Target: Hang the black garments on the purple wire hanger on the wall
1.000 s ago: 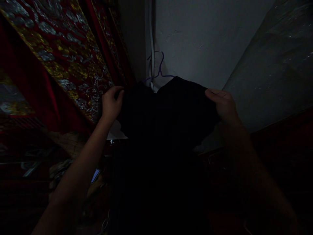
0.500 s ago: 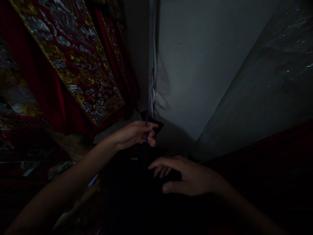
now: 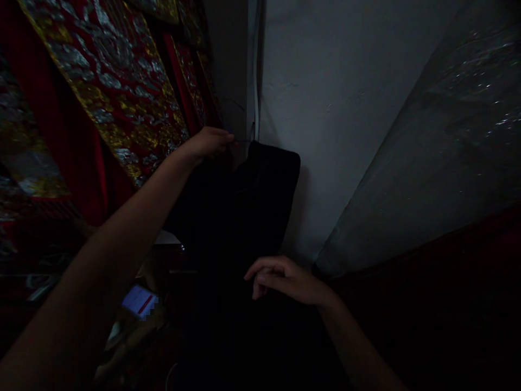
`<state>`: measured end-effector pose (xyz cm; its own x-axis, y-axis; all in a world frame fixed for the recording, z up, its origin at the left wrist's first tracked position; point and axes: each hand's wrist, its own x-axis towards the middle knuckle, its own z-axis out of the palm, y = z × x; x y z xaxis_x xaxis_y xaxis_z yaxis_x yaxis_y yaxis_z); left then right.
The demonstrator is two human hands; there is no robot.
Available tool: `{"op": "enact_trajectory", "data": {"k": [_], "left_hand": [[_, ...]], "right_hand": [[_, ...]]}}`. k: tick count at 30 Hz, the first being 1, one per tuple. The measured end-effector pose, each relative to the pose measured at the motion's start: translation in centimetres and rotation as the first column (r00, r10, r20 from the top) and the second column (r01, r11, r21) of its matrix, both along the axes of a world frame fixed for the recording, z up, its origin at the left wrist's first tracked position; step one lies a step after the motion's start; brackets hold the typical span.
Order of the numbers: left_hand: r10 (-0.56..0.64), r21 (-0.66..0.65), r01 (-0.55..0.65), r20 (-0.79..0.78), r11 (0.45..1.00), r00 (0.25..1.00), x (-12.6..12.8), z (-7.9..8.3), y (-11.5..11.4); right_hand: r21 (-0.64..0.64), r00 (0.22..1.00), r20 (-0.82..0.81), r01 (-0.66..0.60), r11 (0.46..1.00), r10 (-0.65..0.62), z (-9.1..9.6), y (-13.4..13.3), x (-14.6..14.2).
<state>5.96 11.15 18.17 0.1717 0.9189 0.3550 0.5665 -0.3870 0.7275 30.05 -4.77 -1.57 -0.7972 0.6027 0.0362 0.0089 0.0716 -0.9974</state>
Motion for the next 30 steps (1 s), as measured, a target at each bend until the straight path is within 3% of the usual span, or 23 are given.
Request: {"op": "enact_trajectory", "data": {"k": [3,5,9,11,13,17,21,23,26,28,30], "left_hand": [[-0.024,-0.125,0.024,0.004,0.992,1.000,1.5,1.8,1.5],[-0.046,-0.139,0.043,-0.025,0.989,0.999,2.0,2.0,1.7],[-0.067,-0.129,0.059,-0.054,0.990,0.996,2.1,1.0,2.0],[-0.088,-0.126,0.085,-0.021,0.988,0.996,1.8,0.9,2.6],[-0.125,-0.150,0.125,0.014,0.981,0.992,1.6,1.3,3.5],[-0.181,-0.225,0.176,-0.003,0.958,0.983,1.9,1.9,4.3],[-0.250,-0.191,0.228,-0.097,0.955,0.964,3.3,0.5,3.2],[-0.284,-0.178,0.264,-0.104,0.948,0.953,3.7,-0.6,2.4],[-0.314,-0.164,0.299,-0.074,0.940,0.947,3.5,-1.8,1.4],[-0.318,-0.130,0.306,-0.088,0.943,0.944,3.3,-2.2,1.2],[-0.300,-0.068,0.293,-0.154,0.954,0.942,3.2,-2.7,1.3]], "right_hand": [[-0.037,0.998,-0.040,0.036,0.999,-0.037,-1.1,0.8,-0.9],[-0.046,0.986,-0.069,0.146,0.988,-0.149,-1.6,1.7,-1.5],[-0.110,0.851,-0.163,0.488,0.866,-0.500,-2.0,4.2,-2.5],[-0.149,0.796,-0.183,0.557,0.817,-0.577,-1.9,5.0,-2.8],[-0.161,0.799,-0.181,0.552,0.818,-0.574,-1.7,5.2,-2.9],[-0.143,0.879,-0.120,0.444,0.885,-0.461,-1.8,4.4,-2.7],[-0.130,0.883,-0.053,0.457,0.880,-0.467,-2.4,5.1,-2.7],[-0.079,0.835,0.010,0.549,0.832,-0.550,-2.7,6.6,-2.9],[0.105,0.697,0.141,0.696,0.711,-0.703,-3.6,9.5,-3.4],[0.214,0.595,0.220,0.743,0.634,-0.773,-4.5,11.2,-3.6],[0.244,0.533,0.284,0.764,0.597,-0.797,-5.7,12.2,-3.7]]}}
